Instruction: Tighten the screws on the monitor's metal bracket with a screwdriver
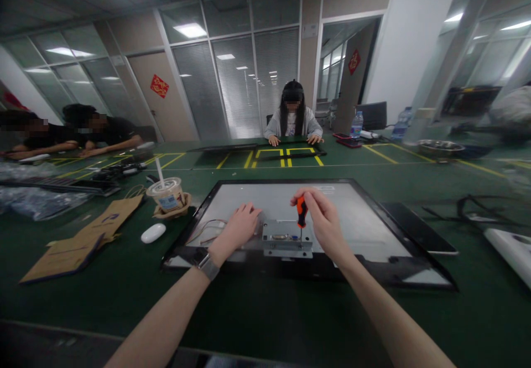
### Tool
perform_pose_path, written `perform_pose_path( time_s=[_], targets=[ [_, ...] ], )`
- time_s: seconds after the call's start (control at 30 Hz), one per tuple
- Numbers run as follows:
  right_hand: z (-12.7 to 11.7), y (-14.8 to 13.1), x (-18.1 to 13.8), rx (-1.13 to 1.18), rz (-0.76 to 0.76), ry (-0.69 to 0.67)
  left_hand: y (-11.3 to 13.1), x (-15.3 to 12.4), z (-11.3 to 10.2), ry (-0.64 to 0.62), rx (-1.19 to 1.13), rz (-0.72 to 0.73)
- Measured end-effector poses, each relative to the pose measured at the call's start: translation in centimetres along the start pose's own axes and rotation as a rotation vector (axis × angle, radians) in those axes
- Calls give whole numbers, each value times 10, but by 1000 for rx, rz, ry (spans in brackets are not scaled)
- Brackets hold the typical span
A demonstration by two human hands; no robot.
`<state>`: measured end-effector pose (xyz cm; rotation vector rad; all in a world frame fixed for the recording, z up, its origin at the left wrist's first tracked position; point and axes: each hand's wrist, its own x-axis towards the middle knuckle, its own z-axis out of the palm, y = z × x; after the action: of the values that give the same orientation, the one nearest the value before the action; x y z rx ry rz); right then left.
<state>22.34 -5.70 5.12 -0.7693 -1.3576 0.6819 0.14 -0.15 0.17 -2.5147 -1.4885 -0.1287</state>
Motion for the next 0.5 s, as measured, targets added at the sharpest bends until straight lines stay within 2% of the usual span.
perform_pose_path(
  time_s=[0.2,0.37,0.5],
  targets=[
    [-2,-3,0,-140,-62,36,0,0,0,9,-7,2],
    [-1,1,-1,-24,-3,-3,0,0,-1,12,-6,0],
    [-1,-1,0,-67,-57,22,0,-1,-2,1,-7,1]
  ],
)
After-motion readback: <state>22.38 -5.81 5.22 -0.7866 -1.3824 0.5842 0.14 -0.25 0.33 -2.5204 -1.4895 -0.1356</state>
